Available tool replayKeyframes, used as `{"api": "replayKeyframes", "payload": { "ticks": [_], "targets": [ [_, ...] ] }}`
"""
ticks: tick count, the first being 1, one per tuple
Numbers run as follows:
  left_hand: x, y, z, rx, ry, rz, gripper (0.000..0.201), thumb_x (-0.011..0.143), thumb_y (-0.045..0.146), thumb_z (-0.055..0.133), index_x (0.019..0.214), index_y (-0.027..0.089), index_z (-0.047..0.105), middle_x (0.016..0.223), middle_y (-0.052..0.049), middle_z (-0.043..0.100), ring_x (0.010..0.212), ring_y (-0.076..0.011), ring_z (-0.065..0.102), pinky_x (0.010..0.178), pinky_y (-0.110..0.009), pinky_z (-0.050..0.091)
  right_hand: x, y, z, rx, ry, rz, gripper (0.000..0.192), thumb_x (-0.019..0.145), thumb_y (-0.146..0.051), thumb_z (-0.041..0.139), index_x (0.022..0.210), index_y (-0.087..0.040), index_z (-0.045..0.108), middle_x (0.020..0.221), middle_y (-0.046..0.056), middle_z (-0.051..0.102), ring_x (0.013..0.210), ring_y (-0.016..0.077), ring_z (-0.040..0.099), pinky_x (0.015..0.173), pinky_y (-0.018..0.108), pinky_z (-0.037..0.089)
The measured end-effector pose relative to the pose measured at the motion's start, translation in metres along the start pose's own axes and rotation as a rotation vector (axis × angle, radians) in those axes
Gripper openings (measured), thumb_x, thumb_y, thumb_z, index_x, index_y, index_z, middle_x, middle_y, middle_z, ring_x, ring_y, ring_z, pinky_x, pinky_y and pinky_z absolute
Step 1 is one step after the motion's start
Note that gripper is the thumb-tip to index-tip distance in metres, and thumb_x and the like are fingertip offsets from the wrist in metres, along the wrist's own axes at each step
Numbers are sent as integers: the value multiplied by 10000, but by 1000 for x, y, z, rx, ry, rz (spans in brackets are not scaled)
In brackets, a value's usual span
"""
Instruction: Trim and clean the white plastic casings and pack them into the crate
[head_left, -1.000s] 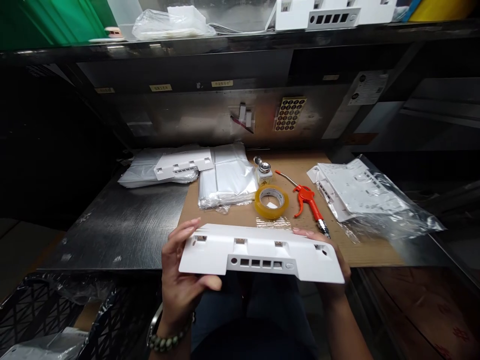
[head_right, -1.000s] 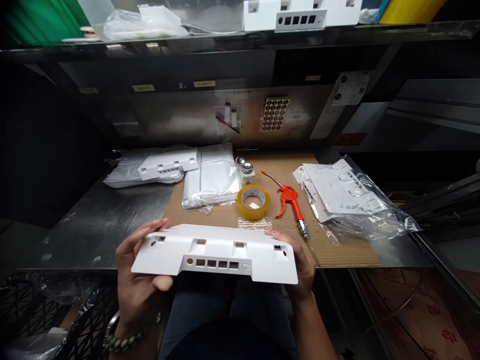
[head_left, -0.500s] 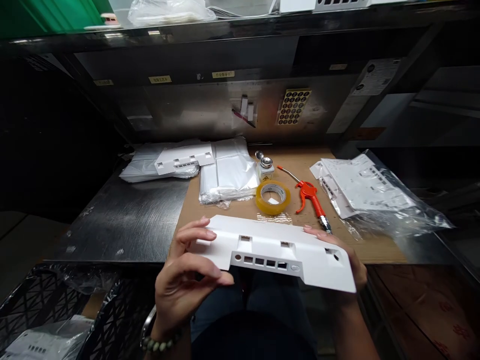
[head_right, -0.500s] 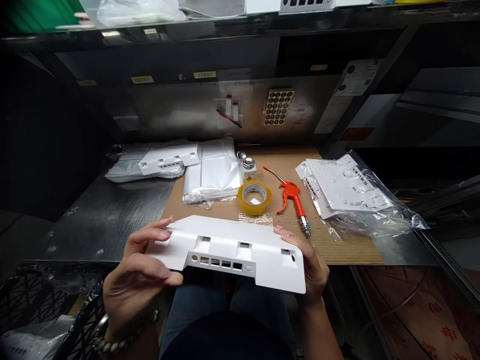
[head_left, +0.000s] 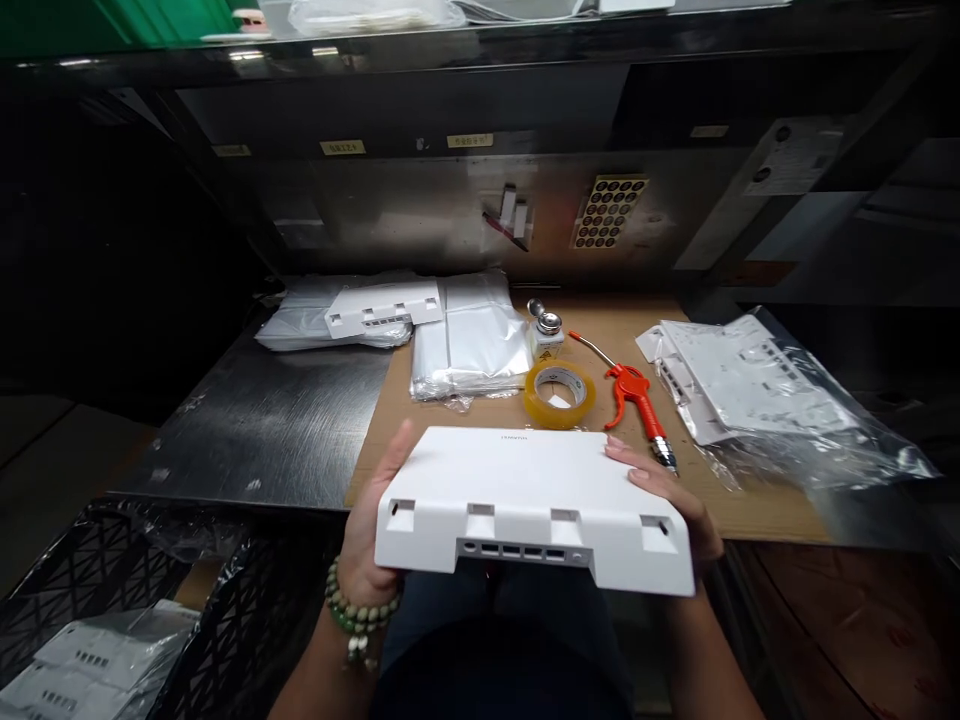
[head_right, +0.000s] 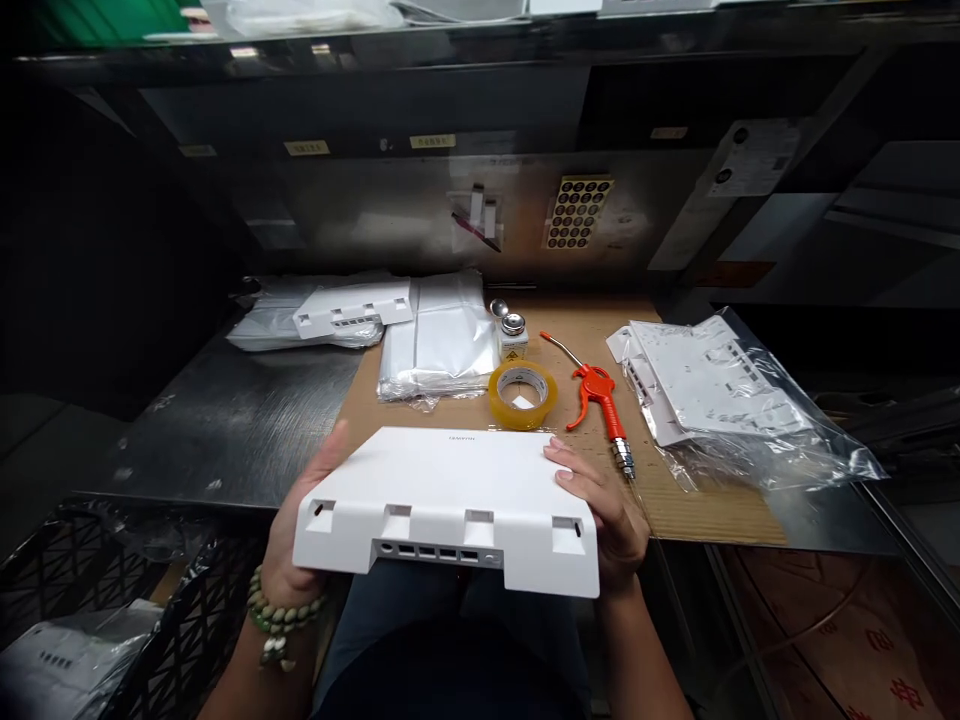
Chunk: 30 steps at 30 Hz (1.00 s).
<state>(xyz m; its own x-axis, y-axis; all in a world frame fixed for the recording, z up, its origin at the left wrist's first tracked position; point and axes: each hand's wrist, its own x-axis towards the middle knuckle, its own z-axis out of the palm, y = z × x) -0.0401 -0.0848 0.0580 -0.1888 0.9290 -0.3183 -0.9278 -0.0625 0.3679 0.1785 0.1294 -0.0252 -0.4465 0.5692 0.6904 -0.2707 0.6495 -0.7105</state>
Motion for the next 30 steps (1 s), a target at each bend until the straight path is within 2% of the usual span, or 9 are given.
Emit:
{"api": "replayKeyframes", "payload": {
  "ticks": [3, 5, 7, 10, 12, 15, 19, 24, 30],
  "targets": [
    [3, 3, 15, 24, -6, -67, 679, 1066, 557, 304, 1522, 88, 484, 1321, -211, 721, 1184, -385, 710, 1085, -567, 519, 4, 2, 7, 57, -8, 29, 256, 990, -309, 625, 1221, -296, 735, 1382, 61, 711, 1311, 330, 653, 1140, 606, 484],
    [4, 5, 23, 51, 11, 4, 699, 1071, 567, 252, 1532, 91, 475, 1328, -205, 718, 1188, -374, 710, 1089, -553, 519, 4, 1, 9, 48, 30, 205, 289, 996, -354, 616, 1246, -270, 734, 1443, 74, 668, 1374, 326, 602, 1180, 565, 447],
    [6, 5, 26, 90, 4, 119, 726, 1062, 612, 230, 1542, 126, 476, 1344, -183, 715, 1215, -359, 697, 1095, -529, 519, 3, 1, 7, 45, 87, 420, 388, 961, -417, 670, 1309, -250, 709, 1445, 94, 665, 1372, 337, 601, 1148, 522, 487],
    [10, 1, 22, 147, -43, 264, 805, 977, 755, 386, 1543, 192, 490, 1362, -146, 713, 1267, -360, 665, 1100, -501, 521, -3, 2, 1, 165, 81, 681, 486, 963, -553, 642, 1324, -234, 709, 1396, 114, 697, 1291, 336, 663, 1023, 449, 586],
    [13, -2, 17, 175, -79, 313, 880, 880, 817, 529, 1539, 234, 500, 1367, -124, 713, 1305, -369, 636, 1113, -503, 510, -8, 0, -1, 329, 14, 761, 519, 1000, -611, 549, 1326, -244, 714, 1402, 118, 692, 1258, 323, 684, 980, 430, 611],
    [17, -6, 7, 191, -132, 312, 925, 784, 851, 627, 1503, 275, 548, 1369, -102, 712, 1358, -380, 589, 1151, -525, 469, -11, -5, 1, 463, -42, 764, 439, 1008, -528, 595, 1376, -305, 682, 1387, 91, 703, 1209, 287, 713, 968, 411, 622],
    [18, -10, -16, 215, -173, 312, 926, 749, 924, 563, 1425, 295, 629, 1377, -76, 707, 1425, -379, 518, 1193, -524, 416, -14, -10, 6, 484, -30, 707, 372, 1007, -455, 635, 1349, -324, 701, 1316, 75, 743, 1158, 258, 735, 953, 379, 629],
    [16, -21, -42, 277, 31, 465, 992, 696, 994, 494, 1415, 324, 631, 1372, -50, 715, 1466, -369, 464, 1186, -481, 431, -21, -9, 2, 500, -41, 667, 374, 1010, -404, 647, 1379, -351, 678, 1341, 53, 732, 1187, 243, 719, 1002, 384, 608],
    [16, -31, -33, 268, 173, 496, 1129, 608, 1072, 392, 1424, 324, 611, 1372, -76, 711, 1399, -398, 532, 1112, -492, 503, -25, -7, -2, 394, -67, 632, 413, 996, -438, 659, 1393, -325, 675, 1296, 66, 752, 1189, 256, 714, 1060, 422, 572]
  ]
}}
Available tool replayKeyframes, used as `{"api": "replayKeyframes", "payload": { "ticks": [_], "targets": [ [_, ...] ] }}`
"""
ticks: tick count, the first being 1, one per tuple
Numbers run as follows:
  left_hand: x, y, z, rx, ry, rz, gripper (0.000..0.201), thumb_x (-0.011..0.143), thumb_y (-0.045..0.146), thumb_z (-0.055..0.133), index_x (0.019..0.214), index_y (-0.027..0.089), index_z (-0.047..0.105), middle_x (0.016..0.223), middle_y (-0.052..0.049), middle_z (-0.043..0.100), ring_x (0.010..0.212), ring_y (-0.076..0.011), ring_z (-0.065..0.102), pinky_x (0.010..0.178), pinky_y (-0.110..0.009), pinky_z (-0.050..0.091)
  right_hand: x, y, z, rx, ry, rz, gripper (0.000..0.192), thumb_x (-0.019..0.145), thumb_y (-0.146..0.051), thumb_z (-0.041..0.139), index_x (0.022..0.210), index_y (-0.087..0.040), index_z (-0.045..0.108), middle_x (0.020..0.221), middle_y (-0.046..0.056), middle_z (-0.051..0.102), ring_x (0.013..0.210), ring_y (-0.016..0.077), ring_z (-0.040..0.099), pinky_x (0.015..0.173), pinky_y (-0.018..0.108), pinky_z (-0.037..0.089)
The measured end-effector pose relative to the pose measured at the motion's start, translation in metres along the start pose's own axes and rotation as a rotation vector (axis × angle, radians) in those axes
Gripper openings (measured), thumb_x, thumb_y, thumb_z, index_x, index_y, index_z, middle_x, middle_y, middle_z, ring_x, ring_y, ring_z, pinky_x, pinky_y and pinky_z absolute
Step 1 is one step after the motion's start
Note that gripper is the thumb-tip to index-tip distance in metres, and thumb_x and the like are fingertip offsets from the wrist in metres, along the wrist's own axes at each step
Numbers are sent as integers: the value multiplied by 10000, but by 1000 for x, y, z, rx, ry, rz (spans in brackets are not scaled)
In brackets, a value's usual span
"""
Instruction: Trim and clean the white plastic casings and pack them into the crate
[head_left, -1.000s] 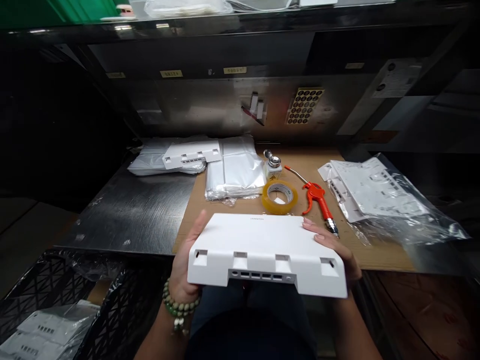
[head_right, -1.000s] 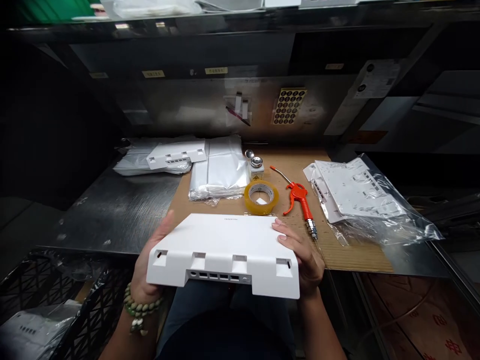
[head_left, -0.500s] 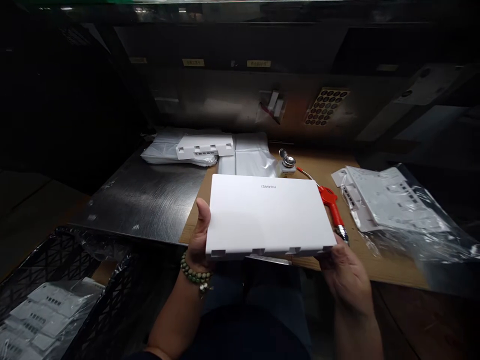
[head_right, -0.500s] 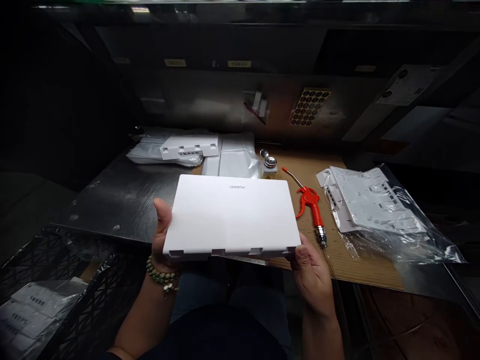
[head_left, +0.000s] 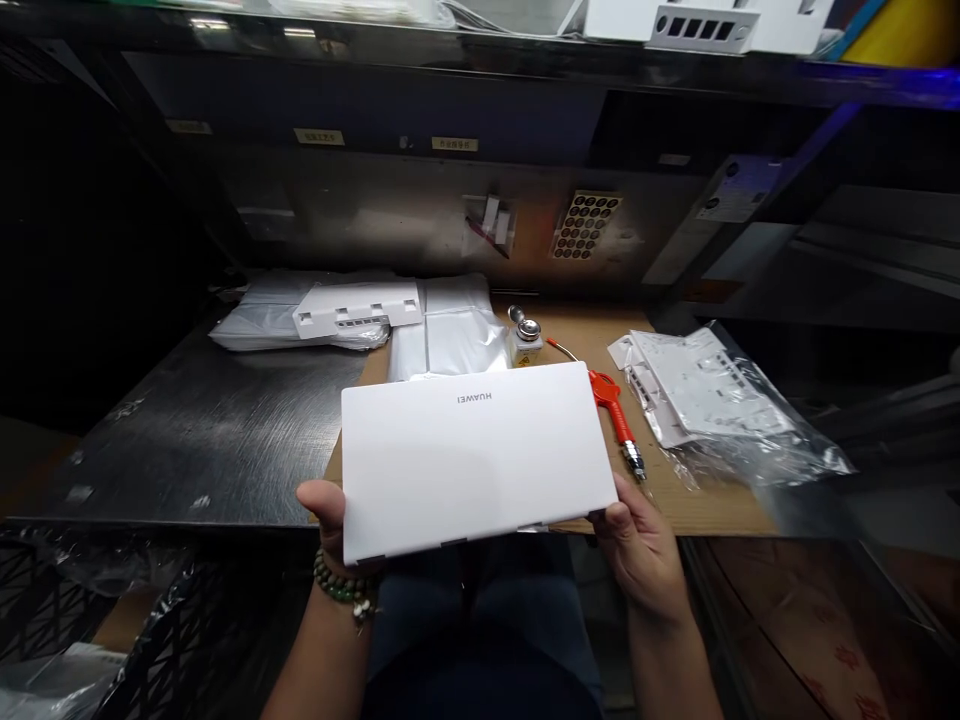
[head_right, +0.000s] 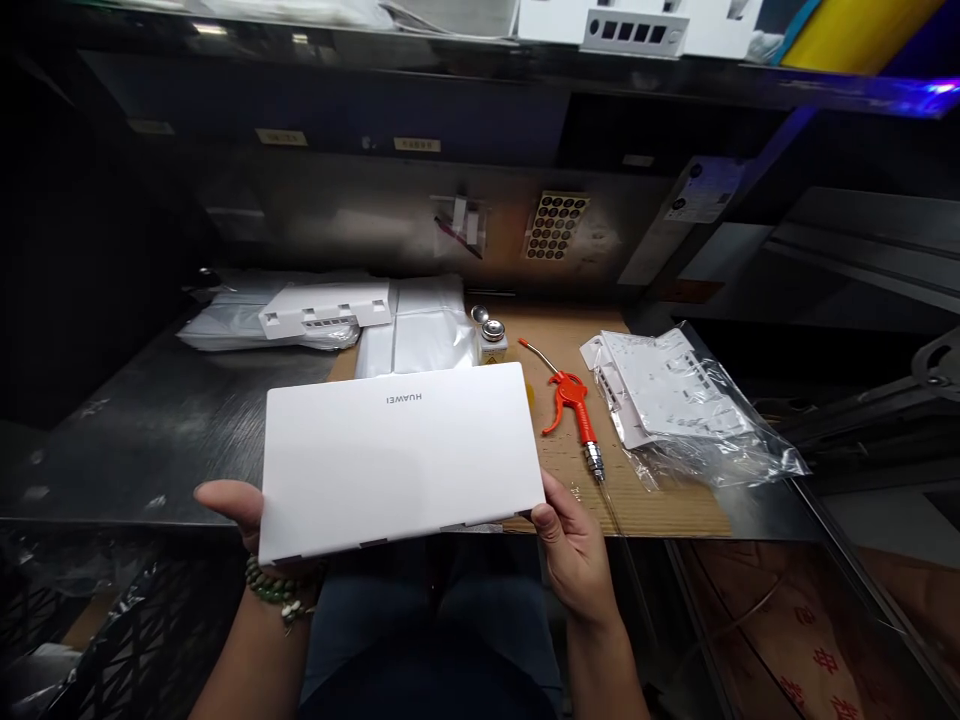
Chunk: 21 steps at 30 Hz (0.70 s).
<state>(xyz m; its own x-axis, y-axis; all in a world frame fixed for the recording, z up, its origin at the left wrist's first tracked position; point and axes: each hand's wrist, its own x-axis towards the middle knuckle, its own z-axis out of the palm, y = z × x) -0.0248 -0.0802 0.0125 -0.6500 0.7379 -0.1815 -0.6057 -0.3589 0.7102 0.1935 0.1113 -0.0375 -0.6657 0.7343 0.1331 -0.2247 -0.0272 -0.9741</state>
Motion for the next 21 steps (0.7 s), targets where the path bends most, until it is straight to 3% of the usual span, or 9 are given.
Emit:
{"api": "replayKeyframes", "payload": {
  "ticks": [5, 7, 9, 11, 15, 17, 21],
  "targets": [
    [8, 12, -6, 83, 65, 61, 1020, 643, 1007, 529, 1372, 302, 640, 1250, -118, 762, 1246, -391, 659, 979, -488, 598, 3, -3, 1, -95, -25, -30, 434, 997, -473, 641, 1404, -325, 670, 1320, 84, 744, 1228, 289, 704, 1089, 485, 552],
    [13, 22, -12, 158, 130, 32, 972, 615, 933, 677, 1312, 255, 676, 1161, -134, 786, 1158, -401, 704, 908, -487, 632, 7, -8, 1, -149, -32, -60, 404, 993, -446, 655, 1379, -335, 690, 1309, 80, 751, 1208, 291, 719, 1065, 470, 573],
    [17, 32, -17, 298, 222, -41, 830, 574, 717, 893, 1213, 215, 724, 1082, -128, 804, 1070, -395, 738, 840, -460, 656, 12, -15, -1, -211, -78, -90, 359, 997, -401, 656, 1348, -352, 712, 1303, 65, 756, 1195, 283, 729, 1041, 443, 594],
    [17, 39, -22, 422, 271, -51, 618, 574, 480, 981, 1081, 198, 769, 1041, -102, 813, 1028, -360, 750, 809, -393, 663, 18, -22, -4, -288, -164, -121, 333, 1010, -359, 640, 1332, -362, 722, 1339, 51, 739, 1236, 274, 707, 1075, 437, 573],
    [5, 45, -26, 637, 153, 251, 249, 710, 391, 920, 901, 267, 818, 947, -7, 823, 903, -213, 759, 762, -187, 618, 31, -31, -8, -426, -201, -157, 368, 1015, -311, 636, 1377, -354, 685, 1445, 42, 670, 1378, 263, 602, 1205, 467, 452],
    [-2, 45, -22, 785, 46, 366, 143, 776, 367, 874, 899, 306, 832, 946, 6, 826, 900, -205, 758, 822, -206, 618, 37, -33, -6, -424, -170, -149, 403, 1006, -308, 654, 1407, -346, 654, 1435, 44, 677, 1373, 257, 606, 1204, 468, 453],
    [-10, 44, -4, 840, -49, 408, 74, 843, 378, 817, 881, 322, 846, 953, -24, 829, 953, -261, 762, 912, -329, 619, 46, -35, 3, -389, -158, -233, 343, 995, -278, 674, 1336, -315, 697, 1255, 43, 773, 1258, 245, 689, 1157, 455, 504]
  ]
}}
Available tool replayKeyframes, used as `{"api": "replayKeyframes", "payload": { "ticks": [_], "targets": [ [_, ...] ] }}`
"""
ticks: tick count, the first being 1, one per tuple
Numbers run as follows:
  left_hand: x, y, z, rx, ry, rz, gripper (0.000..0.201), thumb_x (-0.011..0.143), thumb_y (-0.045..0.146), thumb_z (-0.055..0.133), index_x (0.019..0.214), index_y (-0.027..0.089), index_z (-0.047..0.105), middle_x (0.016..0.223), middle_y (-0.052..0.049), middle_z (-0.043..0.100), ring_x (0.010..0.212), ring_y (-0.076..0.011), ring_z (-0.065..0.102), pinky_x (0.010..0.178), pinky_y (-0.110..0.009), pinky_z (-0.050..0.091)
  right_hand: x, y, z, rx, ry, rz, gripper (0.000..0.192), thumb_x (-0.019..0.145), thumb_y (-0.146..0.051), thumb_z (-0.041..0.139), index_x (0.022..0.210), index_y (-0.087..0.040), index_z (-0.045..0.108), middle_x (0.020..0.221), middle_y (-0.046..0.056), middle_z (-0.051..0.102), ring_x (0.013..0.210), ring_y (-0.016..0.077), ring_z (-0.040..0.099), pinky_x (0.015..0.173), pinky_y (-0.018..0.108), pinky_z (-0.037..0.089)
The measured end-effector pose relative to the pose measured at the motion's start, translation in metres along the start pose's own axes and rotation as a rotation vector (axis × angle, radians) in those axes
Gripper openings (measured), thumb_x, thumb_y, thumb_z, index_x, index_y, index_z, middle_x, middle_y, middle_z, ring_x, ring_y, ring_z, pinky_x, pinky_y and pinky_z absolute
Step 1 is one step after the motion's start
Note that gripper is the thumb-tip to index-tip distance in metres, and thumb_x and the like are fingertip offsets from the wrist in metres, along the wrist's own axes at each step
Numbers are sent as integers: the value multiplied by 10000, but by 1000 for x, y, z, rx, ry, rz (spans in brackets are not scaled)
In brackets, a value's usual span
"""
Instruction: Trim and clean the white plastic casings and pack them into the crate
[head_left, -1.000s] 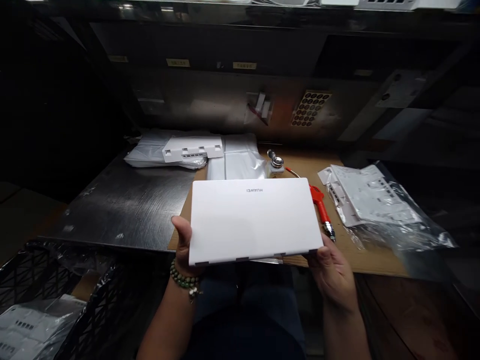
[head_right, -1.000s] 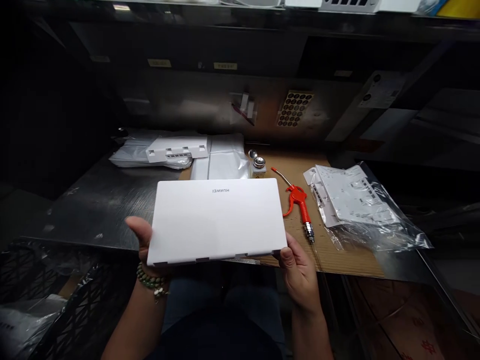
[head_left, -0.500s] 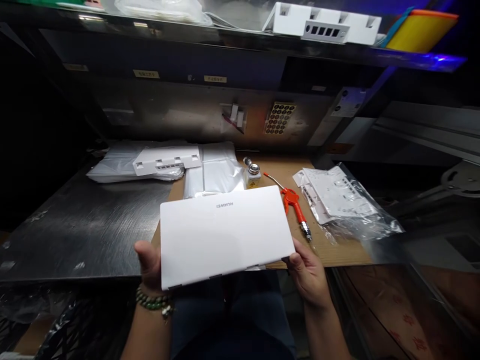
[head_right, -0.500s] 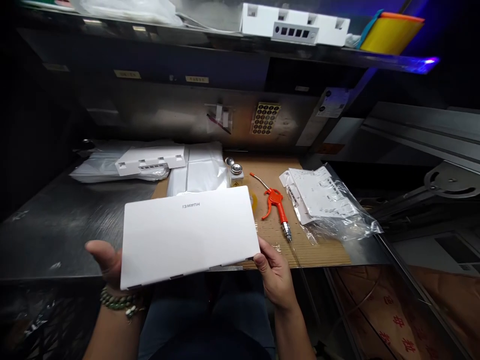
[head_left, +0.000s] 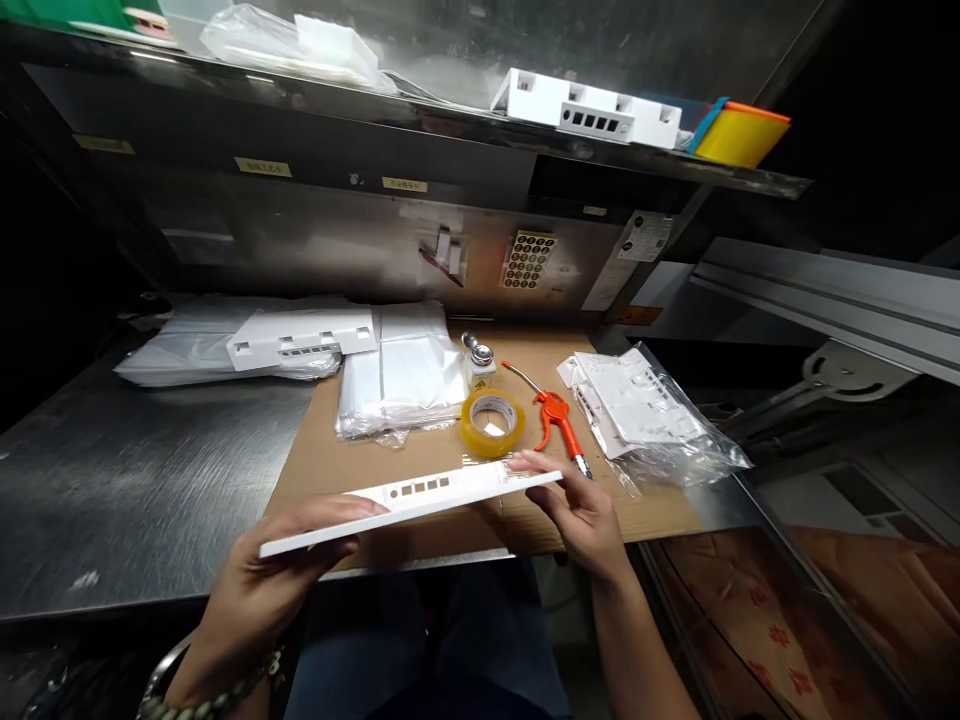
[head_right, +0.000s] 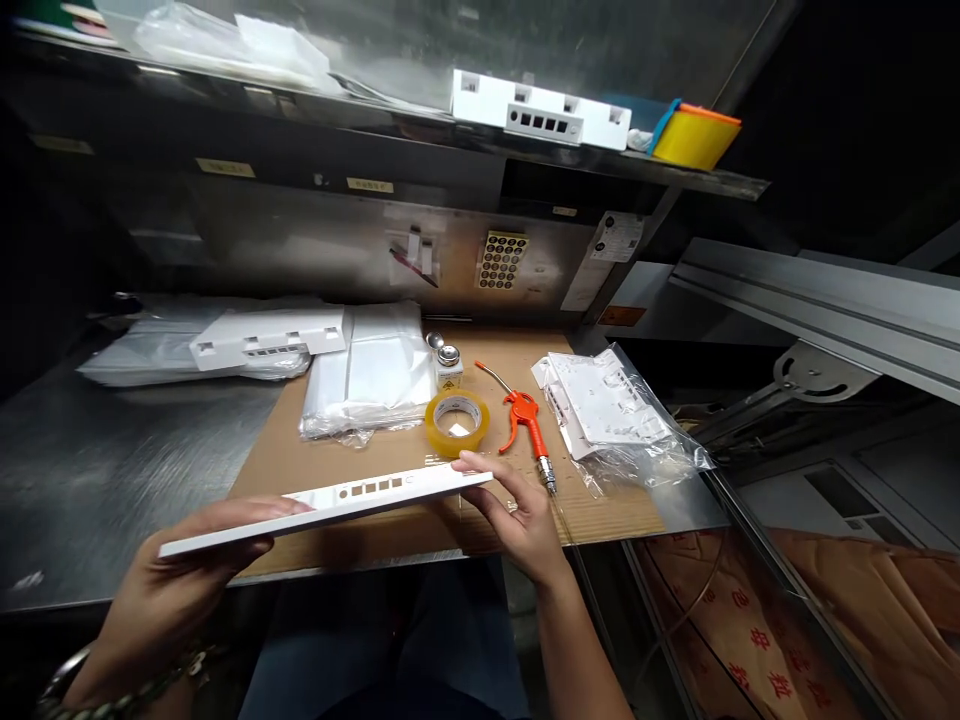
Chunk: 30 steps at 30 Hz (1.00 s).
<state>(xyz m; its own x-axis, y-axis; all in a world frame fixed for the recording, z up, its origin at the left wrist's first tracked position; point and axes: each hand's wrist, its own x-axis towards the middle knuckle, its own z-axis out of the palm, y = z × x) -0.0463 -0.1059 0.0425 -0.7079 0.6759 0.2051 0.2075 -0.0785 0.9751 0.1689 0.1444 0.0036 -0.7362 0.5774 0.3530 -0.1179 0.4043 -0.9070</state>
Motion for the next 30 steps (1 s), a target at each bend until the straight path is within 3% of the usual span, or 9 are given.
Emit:
{"api": "replayKeyframes", "payload": {
  "ticks": [3, 7, 18, 21, 24, 27, 30],
  "targets": [
    [3, 4, 5, -47, 5, 1, 74, 837, 370, 829, 873, 309, 850, 938, -40, 829, 957, -271, 767, 918, -347, 614, 3, 1, 5, -9, 69, -19, 260, 980, -266, 692, 1230, -304, 752, 1148, 39, 806, 1133, 240, 745, 1070, 435, 571],
    [7, -1, 2, -56, -83, 53, 58, 854, 301, 816, 895, 280, 852, 936, -74, 832, 962, -292, 774, 936, -394, 611, -1, 9, 5, -39, 119, -20, 210, 956, -257, 720, 1150, -304, 784, 1120, 37, 809, 1087, 236, 753, 1048, 423, 582],
    [8, -13, -3, -139, -168, 55, 112, 881, 237, 787, 976, 252, 844, 973, -101, 823, 1021, -307, 757, 1016, -457, 569, -5, 23, 2, -71, 78, -3, 166, 947, -299, 721, 1094, -266, 791, 1135, 61, 805, 1079, 265, 760, 1012, 425, 606],
    [1, -8, -10, -104, -58, 69, 79, 869, 246, 799, 933, 255, 844, 961, -88, 827, 1009, -305, 763, 976, -423, 588, 17, 17, -1, -220, -1, 18, 273, 1008, -387, 617, 1188, -246, 766, 1220, 83, 782, 1167, 275, 729, 1020, 427, 593],
    [-9, 1, -17, -21, 195, 77, 48, 846, 291, 823, 884, 264, 836, 937, -57, 824, 965, -299, 761, 926, -406, 601, 60, 15, 1, -652, -31, 125, 406, 1058, -442, 465, 1215, -199, 749, 1242, 115, 766, 1150, 269, 714, 951, 412, 593],
    [-18, 8, -22, 92, 383, 124, 80, 848, 306, 825, 925, 323, 827, 967, 29, 817, 955, -251, 747, 950, -365, 585, 109, 24, 13, -880, -180, 216, 273, 994, -380, 593, 1062, -227, 809, 1120, 96, 799, 1130, 278, 706, 939, 388, 557],
    [-25, 11, -27, 160, 420, 197, 185, 892, 237, 779, 1010, 376, 808, 1090, 121, 802, 1018, -198, 738, 1037, -312, 548, 144, 35, 30, -1018, -350, 305, 114, 850, -313, 790, 816, -205, 803, 905, 108, 799, 1006, 280, 731, 870, 369, 551]
  ]
}}
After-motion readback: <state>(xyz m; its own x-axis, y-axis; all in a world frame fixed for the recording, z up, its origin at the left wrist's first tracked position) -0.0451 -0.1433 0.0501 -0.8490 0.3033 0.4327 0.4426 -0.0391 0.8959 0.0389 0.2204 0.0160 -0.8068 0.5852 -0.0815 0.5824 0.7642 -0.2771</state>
